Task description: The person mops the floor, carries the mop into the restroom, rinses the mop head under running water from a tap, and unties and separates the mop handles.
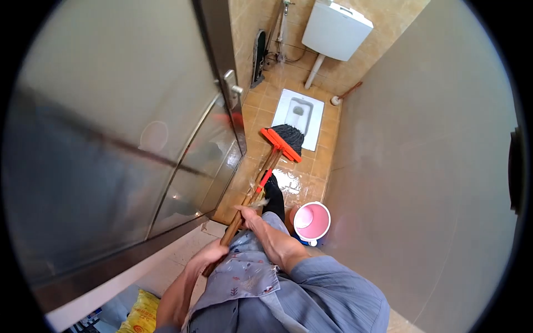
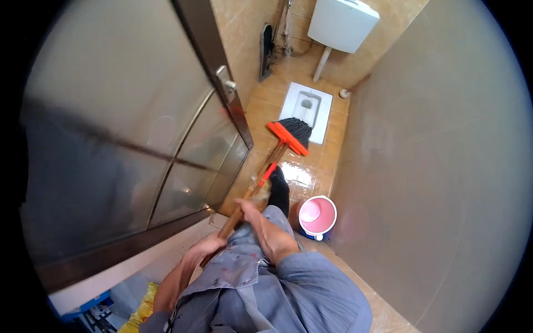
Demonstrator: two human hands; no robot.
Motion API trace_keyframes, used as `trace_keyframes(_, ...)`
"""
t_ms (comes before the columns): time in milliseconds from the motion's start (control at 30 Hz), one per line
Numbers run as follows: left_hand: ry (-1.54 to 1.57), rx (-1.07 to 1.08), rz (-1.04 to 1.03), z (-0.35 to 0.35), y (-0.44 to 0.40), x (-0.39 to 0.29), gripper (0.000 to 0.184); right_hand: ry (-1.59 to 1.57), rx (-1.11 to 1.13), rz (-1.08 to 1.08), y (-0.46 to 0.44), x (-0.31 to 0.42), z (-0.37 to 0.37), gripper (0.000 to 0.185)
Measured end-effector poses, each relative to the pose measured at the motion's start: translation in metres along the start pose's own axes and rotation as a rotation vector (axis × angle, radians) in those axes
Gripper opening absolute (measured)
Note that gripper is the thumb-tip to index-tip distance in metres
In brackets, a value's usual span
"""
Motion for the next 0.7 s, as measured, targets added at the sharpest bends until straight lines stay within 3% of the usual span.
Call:
trace_keyframes(67,-0.045,0.034,-0.148,0.0,-0.001,0.008,0.034,0.025,-0.029,-0.017,0.024,0.041,0.009,0.038)
trace_keyframes(133,-0.251,-0.186,-0.008,-0.024,0.037,-0.059,0.037,0.185,-0.294,-0.008,-0.002,0.063,0.031,0.04)
trace_keyframes(167,-0.248,-0.192,0.006,-0.031,0.03,-0.075,0.037,0.154,-0.365,-0.022,-0.034,0.056,0.039,0.044)
trace_keyframes(233,-0.49,-0.266,0.143,-0.036,0.026,-0.082,0.043,0.236,-0.321,-0.017,-0.094,0.036,0.055,0.043)
trace_keyframes(300,-0.458,-0.282,0.17,-0.041,0.008,-0.075,0.044,0.342,-0.282,0.01,-0.092,0.075,0.06,0.041)
trace_keyframes(367,-0.417,-0.312,0.201,-0.045,-0.008,-0.069,0.046,0.39,-0.54,-0.039,-0.017,0.129,0.06,0.036)
trace_keyframes(467,-0.338,-0.322,0.012,-0.068,-0.038,-0.098,0.049,0.431,-0.69,-0.018,-0.102,0.137,0.113,0.034)
trace_keyframes(567,-0.285,-0.3,-0.055,-0.072,-0.066,-0.145,0.054,0.577,-0.83,0.125,-0.047,0.236,0.111,0.034)
trace_keyframes(667,-0.277,-0.315,-0.217,-0.074,-0.079,-0.15,0.06,0.607,-0.697,0.125,-0.03,0.275,0.102,0.041)
trace_keyframes(700,-0.288,-0.341,-0.196,-0.073,-0.078,-0.151,0.06,0.68,-0.588,0.124,-0.025,0.279,0.096,0.058)
Point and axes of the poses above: each hand's wrist, its own y-axis away from the middle knuckle, its own z-axis out of the back of the hand, x = y × z, the point moved 4 cm from there along -y, towards the middle knuckle, and after that the axes turned 12 degrees about y, right-handed, at the moved point
